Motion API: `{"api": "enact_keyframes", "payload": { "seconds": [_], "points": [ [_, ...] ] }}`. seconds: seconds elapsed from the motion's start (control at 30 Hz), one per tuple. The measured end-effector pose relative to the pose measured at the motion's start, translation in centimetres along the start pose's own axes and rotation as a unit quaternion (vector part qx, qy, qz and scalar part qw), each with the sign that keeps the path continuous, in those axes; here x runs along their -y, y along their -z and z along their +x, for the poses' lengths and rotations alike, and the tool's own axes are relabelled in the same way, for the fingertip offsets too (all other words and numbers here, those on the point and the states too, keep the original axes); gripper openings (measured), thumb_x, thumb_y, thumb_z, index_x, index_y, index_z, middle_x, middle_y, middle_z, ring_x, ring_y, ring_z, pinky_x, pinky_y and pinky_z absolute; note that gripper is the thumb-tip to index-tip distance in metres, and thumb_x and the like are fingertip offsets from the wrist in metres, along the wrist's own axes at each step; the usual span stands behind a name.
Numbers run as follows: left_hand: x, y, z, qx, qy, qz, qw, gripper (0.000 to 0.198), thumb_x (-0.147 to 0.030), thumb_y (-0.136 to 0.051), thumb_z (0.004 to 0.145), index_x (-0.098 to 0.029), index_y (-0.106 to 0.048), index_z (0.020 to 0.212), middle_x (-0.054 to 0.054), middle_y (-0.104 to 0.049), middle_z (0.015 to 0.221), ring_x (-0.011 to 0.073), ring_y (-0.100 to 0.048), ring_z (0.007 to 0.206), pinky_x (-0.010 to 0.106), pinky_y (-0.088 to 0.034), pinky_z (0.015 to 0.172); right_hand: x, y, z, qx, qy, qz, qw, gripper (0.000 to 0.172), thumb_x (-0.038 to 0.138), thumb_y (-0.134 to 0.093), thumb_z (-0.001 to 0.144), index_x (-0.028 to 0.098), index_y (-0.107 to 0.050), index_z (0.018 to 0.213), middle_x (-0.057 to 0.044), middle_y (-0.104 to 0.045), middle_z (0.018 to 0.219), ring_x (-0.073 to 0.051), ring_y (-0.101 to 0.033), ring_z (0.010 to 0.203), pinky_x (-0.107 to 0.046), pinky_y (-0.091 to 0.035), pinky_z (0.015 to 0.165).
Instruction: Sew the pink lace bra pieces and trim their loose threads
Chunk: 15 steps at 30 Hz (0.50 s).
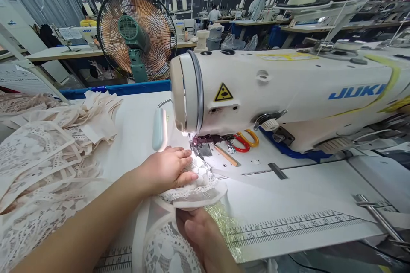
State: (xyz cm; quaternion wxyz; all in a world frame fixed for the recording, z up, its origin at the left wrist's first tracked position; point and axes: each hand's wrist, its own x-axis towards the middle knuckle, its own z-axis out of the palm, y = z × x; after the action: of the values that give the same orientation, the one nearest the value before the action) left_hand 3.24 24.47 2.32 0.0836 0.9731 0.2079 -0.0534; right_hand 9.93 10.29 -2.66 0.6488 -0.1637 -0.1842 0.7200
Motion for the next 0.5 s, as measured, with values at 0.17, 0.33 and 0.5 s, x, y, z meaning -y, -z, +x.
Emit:
{"api": "enact_keyframes", "payload": {
  "seconds": [0.17, 0.33, 0.5],
  "points": [
    [-0.2, 0.5, 0.5, 0.027, 0.012, 0.031, 0.999, 0.053, -0.051, -0.036, 0.092, -0.012, -0.056, 0.122, 0.011, -0.049, 0.135, 0.0293, -0.043, 0.125, 0.043, -0.035, 0.104, 0.2, -0.2, 0.1, -0.006, 0.004, -0.007, 1.000, 0.042, 0.039, -0.066, 0.069, 0.022, -0.066, 0.107, -0.007, -0.065, 0.109, -0.030, -0.053, 0.111, -0.043, -0.039, 0.095],
    [-0.4, 1.3, 1.0, 0.034, 0.038, 0.065, 0.997, 0.053, -0.052, -0.036, 0.090, -0.012, -0.061, 0.115, 0.015, -0.057, 0.119, 0.0303, -0.053, 0.109, 0.040, -0.047, 0.086, 0.4, -0.2, 0.3, -0.044, 0.008, -0.009, 0.999, 0.044, 0.038, -0.067, 0.069, 0.022, -0.065, 0.109, -0.007, -0.066, 0.109, -0.029, -0.052, 0.112, -0.043, -0.036, 0.098],
    [-2.0, 2.1, 1.0, 0.068, 0.152, 0.044, 0.985, 0.059, -0.060, -0.035, 0.086, -0.014, -0.063, 0.108, 0.016, -0.055, 0.102, 0.0290, -0.057, 0.088, 0.037, -0.048, 0.064, 0.1, 0.1, 0.3, -0.092, 0.002, -0.017, 0.996, 0.037, 0.038, -0.066, 0.071, 0.023, -0.067, 0.105, -0.004, -0.068, 0.106, -0.028, -0.055, 0.107, -0.043, -0.040, 0.094]
  ]
}}
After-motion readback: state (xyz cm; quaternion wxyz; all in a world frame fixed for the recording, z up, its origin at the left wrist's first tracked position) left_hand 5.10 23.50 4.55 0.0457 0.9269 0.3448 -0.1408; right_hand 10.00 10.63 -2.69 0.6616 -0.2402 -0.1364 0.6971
